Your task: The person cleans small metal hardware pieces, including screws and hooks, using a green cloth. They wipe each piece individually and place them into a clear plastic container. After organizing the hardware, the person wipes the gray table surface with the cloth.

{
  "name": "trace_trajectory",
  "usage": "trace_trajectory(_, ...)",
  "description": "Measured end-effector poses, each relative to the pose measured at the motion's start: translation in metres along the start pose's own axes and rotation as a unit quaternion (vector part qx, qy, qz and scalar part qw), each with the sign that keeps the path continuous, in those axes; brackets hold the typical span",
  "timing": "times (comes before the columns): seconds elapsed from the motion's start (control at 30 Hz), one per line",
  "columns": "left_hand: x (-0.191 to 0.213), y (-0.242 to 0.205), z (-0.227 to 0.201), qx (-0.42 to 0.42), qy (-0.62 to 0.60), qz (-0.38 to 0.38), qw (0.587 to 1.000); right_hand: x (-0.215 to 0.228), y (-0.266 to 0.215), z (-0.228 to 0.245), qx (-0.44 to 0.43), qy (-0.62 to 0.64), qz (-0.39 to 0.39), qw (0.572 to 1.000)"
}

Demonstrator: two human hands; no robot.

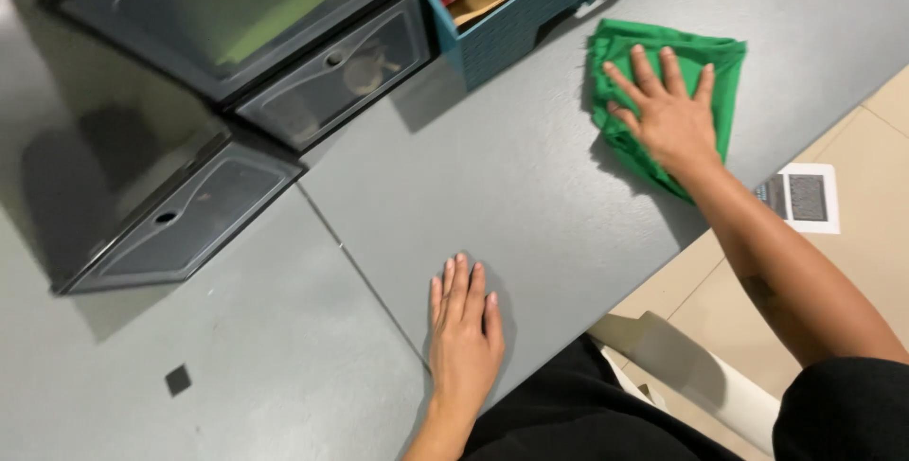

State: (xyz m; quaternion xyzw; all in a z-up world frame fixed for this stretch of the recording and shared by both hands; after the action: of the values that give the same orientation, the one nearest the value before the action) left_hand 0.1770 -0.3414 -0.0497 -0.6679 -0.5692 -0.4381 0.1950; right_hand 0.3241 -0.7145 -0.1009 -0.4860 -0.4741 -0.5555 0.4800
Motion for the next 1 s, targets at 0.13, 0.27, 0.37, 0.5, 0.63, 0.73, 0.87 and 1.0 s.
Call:
trace_trajectory(0.13, 0.002, -0.004, 0.001, -0.015, -0.015, 0.003, 1.0, 0.006, -0.008, 0.106, 0.116, -0.005, -0.008, 0.993)
trace_trajectory(0.27, 0.003, -0.007, 0.002, -0.021, -0.034, 0.012, 0.999, 0.01, -0.021, 0.211, 0.21, -0.02, -0.015, 0.977)
trace_trajectory(0.37, 0.007, -0.01, 0.006, -0.018, -0.063, 0.009, 0.998, 0.01, -0.023, 0.264, 0.261, -0.008, -0.007, 0.965)
trace_trajectory(0.5, 0.012, -0.015, 0.006, -0.008, -0.088, 0.016, 0.996, -0.006, -0.003, 0.283, 0.272, 0.01, -0.005, 0.962)
trace_trajectory(0.63, 0.033, -0.021, 0.006, 0.002, -0.131, 0.025, 0.991, -0.018, 0.031, 0.282, 0.23, 0.023, 0.002, 0.973)
trace_trajectory(0.73, 0.06, -0.027, 0.018, 0.016, -0.147, 0.015, 0.989, -0.024, 0.048, 0.284, 0.172, 0.035, 0.012, 0.984)
trace_trajectory(0.87, 0.104, -0.026, 0.045, 0.034, -0.097, -0.045, 0.994, -0.03, 0.053, 0.294, 0.134, 0.042, -0.004, 0.99)
trace_trajectory(1.0, 0.137, -0.023, 0.087, 0.053, -0.038, -0.098, 0.993, -0.023, 0.018, 0.339, 0.158, 0.049, 0.009, 0.986)
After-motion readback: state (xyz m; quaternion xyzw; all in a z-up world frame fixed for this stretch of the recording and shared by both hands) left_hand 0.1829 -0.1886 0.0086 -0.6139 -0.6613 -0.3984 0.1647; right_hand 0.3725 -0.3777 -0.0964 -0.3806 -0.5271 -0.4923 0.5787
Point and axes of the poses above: each hand's wrist, its own y-axis towards the middle knuckle, its own x-axis out of the back of the hand, z = x × y, the point moved 4 cm from there along y, towards the middle knuckle, and after that the axes turned 1 degree about z, right-handed, at the moved point
